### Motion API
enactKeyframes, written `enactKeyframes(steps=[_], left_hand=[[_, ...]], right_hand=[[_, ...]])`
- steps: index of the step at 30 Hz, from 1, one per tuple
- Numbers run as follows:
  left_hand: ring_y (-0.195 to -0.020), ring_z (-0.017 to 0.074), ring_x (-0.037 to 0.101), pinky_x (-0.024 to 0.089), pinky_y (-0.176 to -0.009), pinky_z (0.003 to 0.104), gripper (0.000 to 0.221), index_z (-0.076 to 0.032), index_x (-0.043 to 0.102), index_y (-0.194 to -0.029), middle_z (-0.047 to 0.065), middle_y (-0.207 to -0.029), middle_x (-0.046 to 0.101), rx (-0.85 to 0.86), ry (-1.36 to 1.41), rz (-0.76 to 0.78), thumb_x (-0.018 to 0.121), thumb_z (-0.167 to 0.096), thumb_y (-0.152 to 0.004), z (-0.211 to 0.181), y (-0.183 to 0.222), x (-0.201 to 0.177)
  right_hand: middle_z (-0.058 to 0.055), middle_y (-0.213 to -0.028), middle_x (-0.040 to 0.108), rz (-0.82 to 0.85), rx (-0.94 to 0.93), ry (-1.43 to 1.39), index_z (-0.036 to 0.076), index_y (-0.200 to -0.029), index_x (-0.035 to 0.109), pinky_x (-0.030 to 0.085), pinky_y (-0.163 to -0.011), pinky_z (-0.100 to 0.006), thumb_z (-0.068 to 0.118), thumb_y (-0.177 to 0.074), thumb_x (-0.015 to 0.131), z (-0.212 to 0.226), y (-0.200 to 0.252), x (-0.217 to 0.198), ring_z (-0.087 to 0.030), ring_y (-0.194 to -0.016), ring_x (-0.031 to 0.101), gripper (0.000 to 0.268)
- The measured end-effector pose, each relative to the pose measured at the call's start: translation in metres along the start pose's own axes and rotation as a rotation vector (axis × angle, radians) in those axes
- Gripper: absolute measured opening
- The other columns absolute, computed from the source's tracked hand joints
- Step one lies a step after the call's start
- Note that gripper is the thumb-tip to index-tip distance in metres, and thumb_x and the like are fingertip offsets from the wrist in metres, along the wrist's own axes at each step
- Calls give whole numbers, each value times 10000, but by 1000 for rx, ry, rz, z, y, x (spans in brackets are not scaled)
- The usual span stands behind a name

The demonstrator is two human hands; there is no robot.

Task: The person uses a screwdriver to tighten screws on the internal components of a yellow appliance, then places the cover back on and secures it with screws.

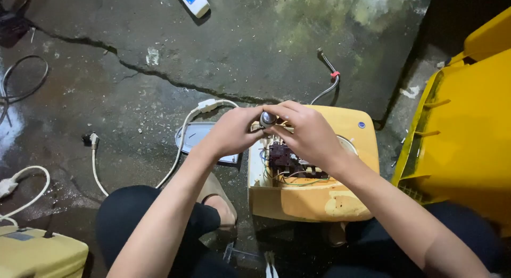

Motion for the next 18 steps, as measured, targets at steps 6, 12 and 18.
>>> enactKeyframes(steps=[6,12,18], left_hand=[[-1081,377,715,530,-986,506,309,-63,702,-1160,132,-1094,782,63,-7,-80,709,-283,-942,-4,0,-2],[-1072,346,721,547,-959,487,290,-77,696,-1130,99,-1062,786,112,12,-142,728,-286,-932,3,-8,12],[-1054,341,725,551,-955,480,274,-82,692,-1091,91,-1027,786,80,-18,-119,751,-263,-894,4,-8,16]], right_hand=[[-131,-1097,717,-20,-22,-43,48,-1300,670,615,-835,-367,132,-961,705,7,-2,-11,-310,-995,736,351],[-137,-1100,712,-32,-40,-23,45,-1293,666,617,-830,-396,134,-956,711,8,1,-17,-332,-1004,731,351],[-147,-1100,711,-7,-10,-12,28,-1284,669,612,-842,-400,119,-954,705,5,3,-13,-331,-1012,729,344]])
Point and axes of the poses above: each hand's wrist, its own y-axis away from the middle knuckle, its own x-axis out of the palm, z = x × y, the point moved 4 cm from there along -y, towards the middle knuckle
